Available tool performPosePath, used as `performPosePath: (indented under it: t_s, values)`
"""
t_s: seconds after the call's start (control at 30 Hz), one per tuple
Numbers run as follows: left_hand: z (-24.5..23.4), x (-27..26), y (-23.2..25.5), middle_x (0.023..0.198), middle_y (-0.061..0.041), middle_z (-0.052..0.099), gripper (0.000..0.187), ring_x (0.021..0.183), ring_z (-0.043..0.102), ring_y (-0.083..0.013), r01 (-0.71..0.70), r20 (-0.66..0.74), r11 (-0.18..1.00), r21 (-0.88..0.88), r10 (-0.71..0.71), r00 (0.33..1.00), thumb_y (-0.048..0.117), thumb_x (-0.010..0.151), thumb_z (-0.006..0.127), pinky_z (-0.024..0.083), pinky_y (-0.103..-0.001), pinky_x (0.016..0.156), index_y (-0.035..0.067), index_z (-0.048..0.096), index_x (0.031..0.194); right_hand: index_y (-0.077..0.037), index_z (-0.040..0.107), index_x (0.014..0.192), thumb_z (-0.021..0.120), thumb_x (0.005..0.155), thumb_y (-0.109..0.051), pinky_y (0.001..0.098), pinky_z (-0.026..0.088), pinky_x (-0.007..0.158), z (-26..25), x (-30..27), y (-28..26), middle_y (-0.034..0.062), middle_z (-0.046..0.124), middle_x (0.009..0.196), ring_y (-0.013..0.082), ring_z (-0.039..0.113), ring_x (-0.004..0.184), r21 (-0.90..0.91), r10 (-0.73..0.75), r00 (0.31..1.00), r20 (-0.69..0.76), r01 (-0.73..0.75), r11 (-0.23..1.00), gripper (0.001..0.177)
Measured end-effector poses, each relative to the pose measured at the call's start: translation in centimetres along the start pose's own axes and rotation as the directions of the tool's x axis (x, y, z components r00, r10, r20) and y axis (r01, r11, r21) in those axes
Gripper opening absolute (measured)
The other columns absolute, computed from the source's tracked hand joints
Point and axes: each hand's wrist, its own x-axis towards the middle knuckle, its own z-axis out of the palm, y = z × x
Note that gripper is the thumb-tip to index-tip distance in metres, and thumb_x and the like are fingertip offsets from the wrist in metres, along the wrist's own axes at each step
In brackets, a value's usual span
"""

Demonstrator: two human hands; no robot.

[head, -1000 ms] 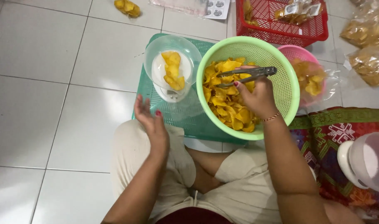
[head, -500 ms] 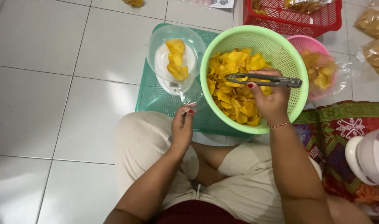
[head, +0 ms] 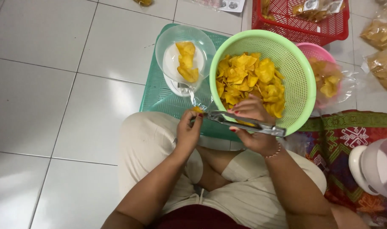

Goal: Using tongs to fill small plastic bags with chips from a large bowl.

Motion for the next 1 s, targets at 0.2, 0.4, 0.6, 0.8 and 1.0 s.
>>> performPosePath:
  t_s: [0.2, 0.4, 0.6, 0.8, 1.0]
  values:
    - [-0.1, 0.1, -0.6, 0.100, -0.009, 0.058, 0.010, 0.098, 0.055, -0.0224, -0.026, 0.002, 1.000, -0.006, 0.026, 1.000, 0.007, 0.089, 0.052, 0.046, -0.037, 0.080, 0.006, 0.057, 0.080, -0.004, 0.058, 0.092, 0.071, 0.080, -0.021, 0.0501, 0.038, 0.096, 2.4, 1.5, -1.3, 0.0134, 0.062, 0.092, 0.0329, 0.061, 0.087, -0.145, -0.133, 0.987, -0.092, 0.119, 0.982, 0.024]
    - [-0.4, -0.1, -0.1, 0.113, -0.008, 0.053, 0.014, 0.115, 0.048, -0.0271, 0.134, 0.049, 0.990, 0.054, -0.136, 0.989, 0.011, 0.085, 0.052, 0.040, -0.040, 0.088, 0.012, 0.050, 0.099, -0.003, 0.057, 0.105, 0.079, 0.068, -0.031, 0.0526, 0.028, 0.100, -1.3, 0.9, -1.4, 0.0151, 0.061, 0.108, 0.0363, 0.055, 0.102, -0.121, -0.094, 0.989, 0.118, 0.108, 0.987, 0.051]
    - [-0.8, -0.8, 1.1, 0.137, -0.019, 0.021, 0.040, 0.125, 0.022, -0.0354, -0.033, -0.006, 0.984, -0.173, 0.033, 0.999, -0.017, 0.069, 0.035, 0.028, -0.050, 0.097, 0.009, 0.031, 0.099, -0.010, 0.066, 0.095, 0.065, 0.084, -0.023, 0.0470, 0.026, 0.104, 2.6, -0.5, 1.4, 0.0072, 0.068, 0.100, 0.0285, 0.062, 0.094, -0.280, -0.285, 0.957, 0.054, 0.289, 0.916, 0.017]
    - [-1.9, -0.2, 0.3, 0.141, -0.010, 0.018, 0.045, 0.123, 0.027, -0.0253, -0.067, -0.063, 0.960, -0.273, 0.052, 0.997, -0.016, 0.068, 0.032, 0.031, -0.038, 0.092, 0.012, 0.034, 0.103, -0.013, 0.060, 0.088, 0.076, 0.077, -0.023, 0.0450, 0.031, 0.100, 2.4, 4.2, 1.9, 0.0038, 0.068, 0.091, 0.0244, 0.061, 0.087, -0.247, -0.272, 0.961, -0.044, 0.253, 0.935, 0.021]
    - [-2.4, -0.8, 0.8, 0.142, -0.010, 0.024, 0.038, 0.127, 0.033, -0.0265, -0.319, 0.009, 0.946, -0.063, 0.320, 0.947, -0.009, 0.070, 0.041, 0.031, -0.034, 0.098, 0.007, 0.042, 0.105, -0.008, 0.048, 0.104, 0.067, 0.090, -0.013, 0.0324, 0.050, 0.079, -1.6, 11.4, 3.5, 0.0071, 0.057, 0.097, 0.0186, 0.053, 0.087, -0.284, -0.321, 0.927, -0.196, 0.260, 0.923, 0.024]
